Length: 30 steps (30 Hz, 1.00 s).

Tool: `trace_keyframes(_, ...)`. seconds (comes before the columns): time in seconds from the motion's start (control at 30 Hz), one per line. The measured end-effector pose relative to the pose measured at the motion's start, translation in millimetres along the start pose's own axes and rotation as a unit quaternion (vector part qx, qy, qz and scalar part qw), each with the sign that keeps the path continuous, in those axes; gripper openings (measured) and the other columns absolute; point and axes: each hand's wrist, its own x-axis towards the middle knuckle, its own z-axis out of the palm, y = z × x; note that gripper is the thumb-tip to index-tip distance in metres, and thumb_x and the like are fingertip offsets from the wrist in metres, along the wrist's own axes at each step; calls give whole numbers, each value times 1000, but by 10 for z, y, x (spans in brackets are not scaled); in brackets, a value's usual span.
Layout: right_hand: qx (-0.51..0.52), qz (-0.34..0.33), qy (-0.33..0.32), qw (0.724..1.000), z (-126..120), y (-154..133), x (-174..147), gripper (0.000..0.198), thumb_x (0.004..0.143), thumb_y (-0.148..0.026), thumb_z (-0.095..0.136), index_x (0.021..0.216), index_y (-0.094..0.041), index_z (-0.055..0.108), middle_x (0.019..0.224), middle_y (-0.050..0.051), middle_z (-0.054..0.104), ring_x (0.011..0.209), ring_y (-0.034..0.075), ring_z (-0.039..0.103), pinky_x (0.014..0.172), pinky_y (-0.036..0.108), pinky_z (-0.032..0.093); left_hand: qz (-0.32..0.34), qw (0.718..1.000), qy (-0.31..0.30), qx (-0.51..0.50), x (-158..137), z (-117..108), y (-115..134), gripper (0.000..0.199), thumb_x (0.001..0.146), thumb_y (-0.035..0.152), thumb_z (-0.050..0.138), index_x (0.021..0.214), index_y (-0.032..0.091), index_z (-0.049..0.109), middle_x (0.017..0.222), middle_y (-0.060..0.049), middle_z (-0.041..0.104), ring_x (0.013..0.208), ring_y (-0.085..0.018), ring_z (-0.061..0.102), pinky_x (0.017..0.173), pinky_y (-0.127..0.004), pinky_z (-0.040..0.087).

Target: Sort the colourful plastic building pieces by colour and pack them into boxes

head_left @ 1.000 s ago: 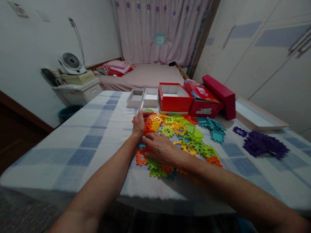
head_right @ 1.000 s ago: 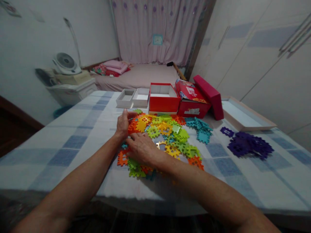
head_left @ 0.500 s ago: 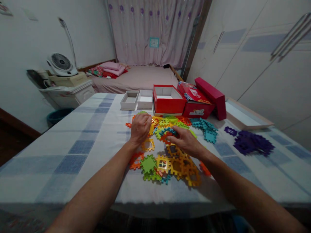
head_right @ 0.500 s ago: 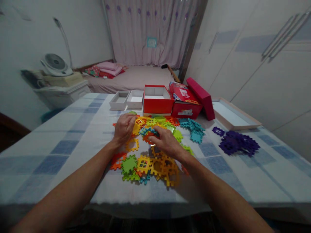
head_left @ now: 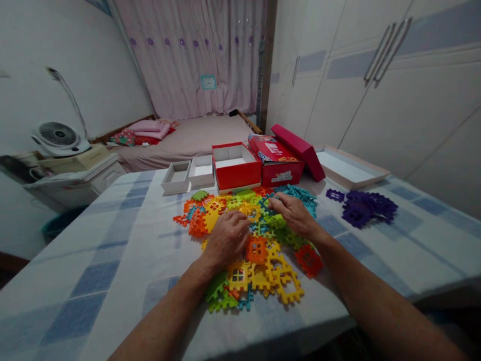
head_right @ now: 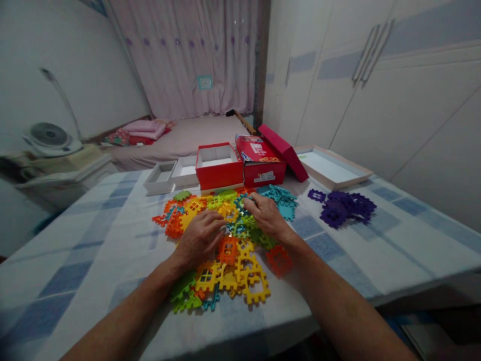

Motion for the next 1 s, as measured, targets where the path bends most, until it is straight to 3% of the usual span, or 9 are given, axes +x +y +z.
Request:
trace_keyframes(0.07,-64,31,74,995,7,101,35,31,91,-39,41,67,-21,50,62,-2,49,62,14,46,62,26,31,30,999,-30,-4,14,29,13,24,90,21,49,109,19,64,110,-9,68,109,-25,57,97,-46,47)
trace_keyframes(0.13,-107,48,105,987,36,214,63,30,91,-39,41,66,-22,46,61,-1,49,61,15,45,61,27,30,55,997,-55,-11,18,52,29,27,91,21,48,114,21,63,116,-8,68,117,-25,54,100,-47,46)
trace_keyframes(0.3,-156,55,61,984,148,327,71,29,93,-37,39,71,-22,51,66,1,56,64,15,50,62,26,31,38,996,-75,13,-4,74,22,30,92,23,47,120,25,60,117,-7,68,123,-26,51,101,-50,43)
trace_keyframes(0.47,-135,38,26,990,208,237,33,27,93,-37,40,78,-20,55,71,1,60,67,15,53,64,24,33,13,997,-75,17,-3,33,20,22,89,22,52,108,22,63,100,-8,70,104,-25,57,93,-45,46)
trace_keyframes(0.6,-133,36,39,990,204,237,37,26,92,-35,41,81,-20,58,72,2,62,69,16,55,65,25,34,-5,996,-82,30,-10,-4,13,20,86,23,57,104,21,64,89,-7,66,90,-24,56,82,-41,48)
trace_keyframes(0.87,-161,121,192,961,-117,550,144,33,89,-31,44,112,-17,63,95,10,69,86,24,62,79,32,43,16,996,-74,55,-52,56,-87,23,83,12,54,102,20,64,82,-6,65,84,-24,55,77,-39,48)
trace_keyframes(1.0,-183,72,236,951,-180,649,151,36,85,-26,47,116,-12,61,111,15,63,103,27,57,92,37,42,28,995,-65,71,-49,43,-83,26,85,12,50,106,18,63,85,-8,65,83,-24,56,76,-39,48)
